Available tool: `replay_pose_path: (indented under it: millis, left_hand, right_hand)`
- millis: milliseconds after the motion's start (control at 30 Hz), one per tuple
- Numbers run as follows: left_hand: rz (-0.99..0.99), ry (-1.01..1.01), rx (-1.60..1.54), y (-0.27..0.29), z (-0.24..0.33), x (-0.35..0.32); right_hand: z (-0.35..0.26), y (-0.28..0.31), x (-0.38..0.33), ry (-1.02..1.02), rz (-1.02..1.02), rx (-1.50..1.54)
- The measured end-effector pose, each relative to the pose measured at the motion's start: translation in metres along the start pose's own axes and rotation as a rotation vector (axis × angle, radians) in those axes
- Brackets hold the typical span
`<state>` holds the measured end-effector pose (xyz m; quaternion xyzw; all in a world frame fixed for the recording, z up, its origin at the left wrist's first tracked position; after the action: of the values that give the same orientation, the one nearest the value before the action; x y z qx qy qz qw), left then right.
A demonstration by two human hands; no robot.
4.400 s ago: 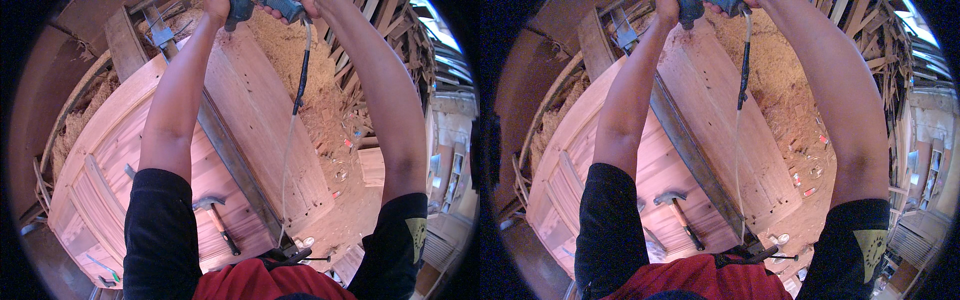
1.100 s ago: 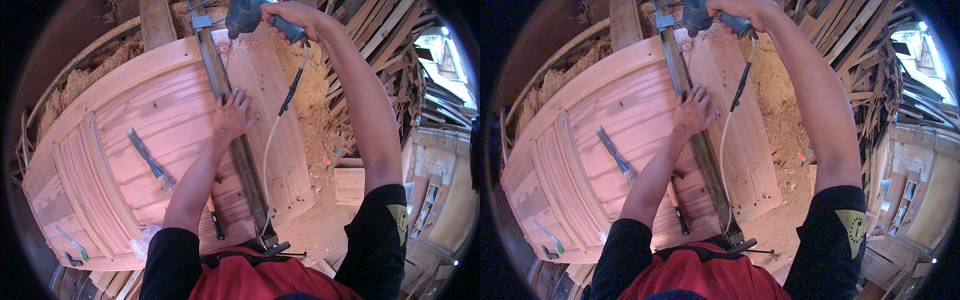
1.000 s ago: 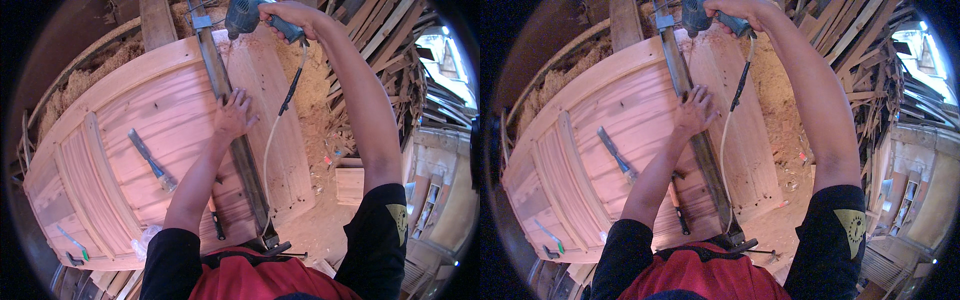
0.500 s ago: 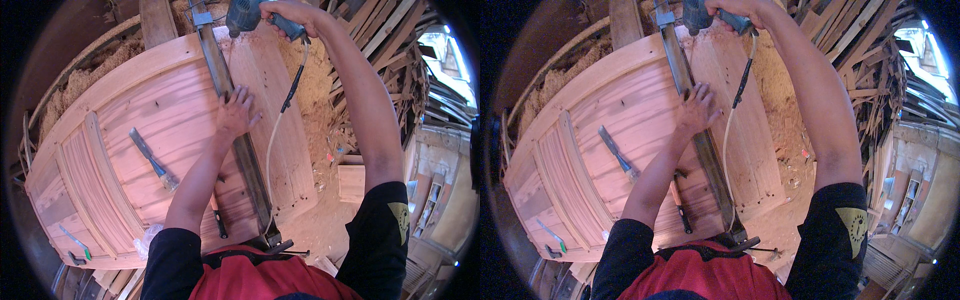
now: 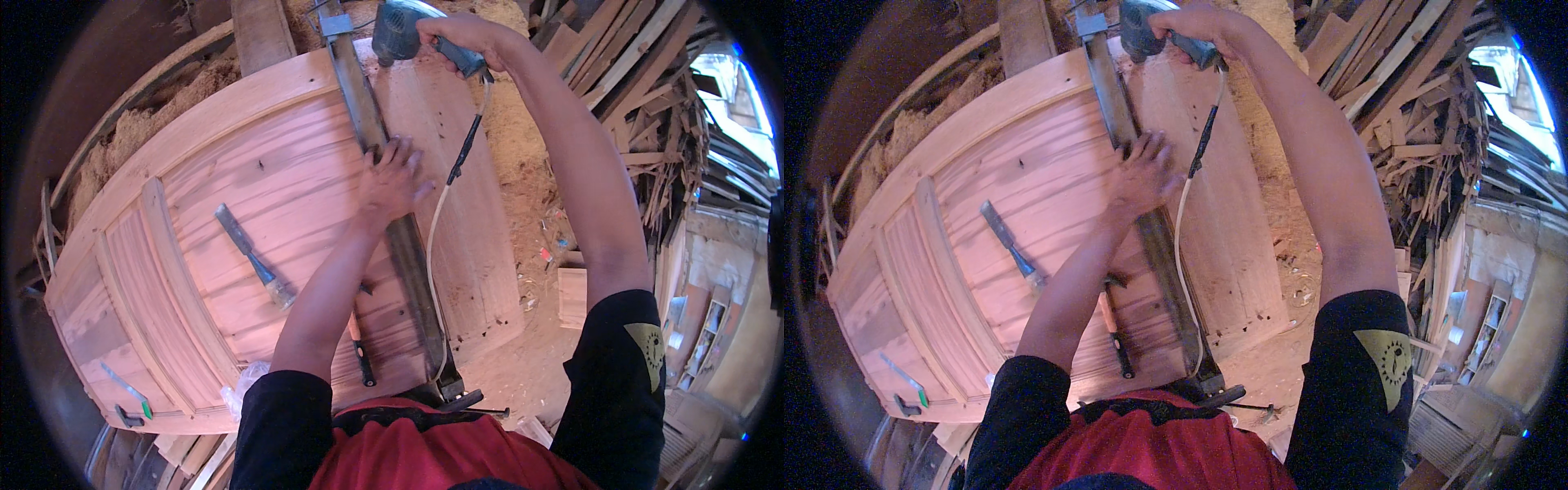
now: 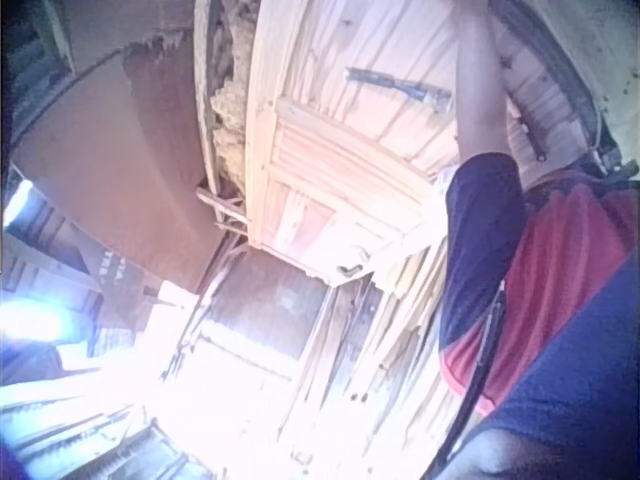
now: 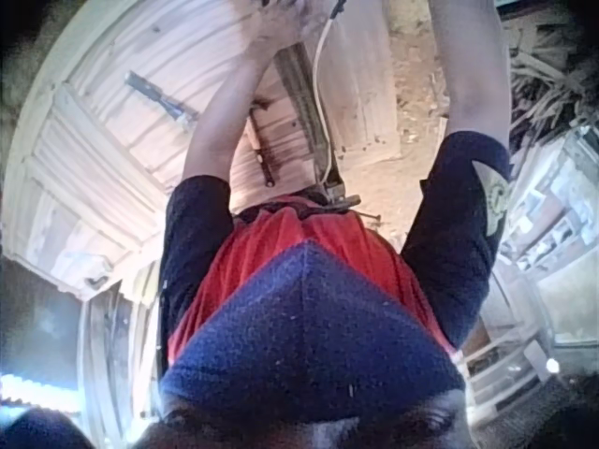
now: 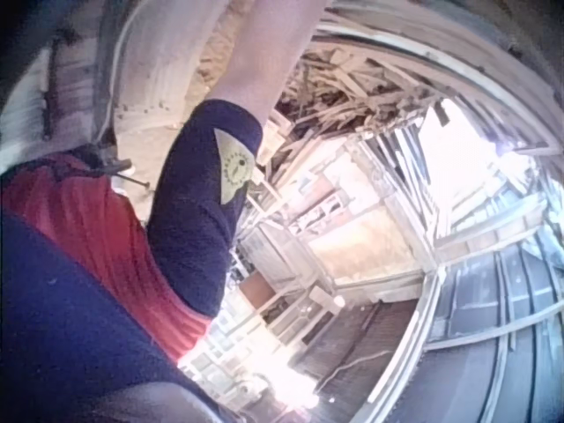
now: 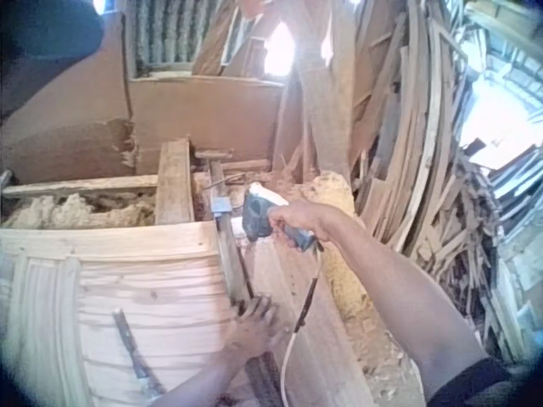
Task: The person tightens a long bar clamp onto wood panels, drills holes into the wood using a power drill, and hammers wooden dowels into the holes.
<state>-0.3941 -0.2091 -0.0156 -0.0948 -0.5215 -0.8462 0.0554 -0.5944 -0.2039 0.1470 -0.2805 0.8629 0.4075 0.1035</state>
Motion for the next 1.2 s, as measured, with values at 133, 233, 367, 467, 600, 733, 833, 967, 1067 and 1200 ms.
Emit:
replay_pose_path:
  millis: [133,233,367,467,600,733,833,967,1067,1200]
  left_hand:
    - [-0.029,-0.004,0.019,-0.002,-0.002,-0.001]
    - [-0.028,0.015,-0.003,-0.002,-0.003,0.0]
    - [0.043,-0.007,-0.011,0.006,0.0,0.004]
    - [0.029,-0.008,-0.001,0.005,-0.001,0.002]
    - [-0.014,0.003,0.012,-0.001,-0.003,-0.001]
    - [0.033,-0.002,-0.001,-0.002,-0.005,0.001]
    - [0.016,-0.022,-0.012,0.0,-0.002,-0.001]
    - [0.085,-0.125,-0.077,0.027,0.045,-0.058]
    - [-0.278,0.104,-0.93,0.023,0.12,-0.179]
    - [-1.14,0.393,-1.936,0.056,0.216,-0.397]
  right_hand:
    - [0.016,-0.005,0.007,-0.05,-0.014,-0.012]
    - [0.013,-0.001,0.006,-0.011,-0.051,0.011]
    - [0.003,0.007,-0.003,0.02,-0.032,0.048]
    - [-0.013,0.024,-0.011,0.044,0.019,0.07]
    - [-0.044,0.058,-0.044,-0.013,0.041,0.191]
    - [-0.085,0.107,-0.149,0.089,0.25,0.217]
    - [-0.1,0.112,-0.235,0.02,0.317,0.455]
    - [-0.102,0.084,-0.339,-0.001,0.339,0.713]
    - [-0.094,0.046,-0.398,0.024,0.254,0.926]
    - [-0.05,-0.011,-0.455,-0.038,0.31,0.87]
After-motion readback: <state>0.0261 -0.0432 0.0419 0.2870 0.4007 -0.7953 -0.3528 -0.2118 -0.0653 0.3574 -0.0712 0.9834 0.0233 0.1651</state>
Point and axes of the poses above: each hand's wrist, its own x-axis towards the middle knuckle, its own y-axis out of the back of the hand, z = x × y, the point moved 9 cm from there along x, towards the middle knuckle, and after that the axes turned 9 degrees about z, right-handed, at the moved point
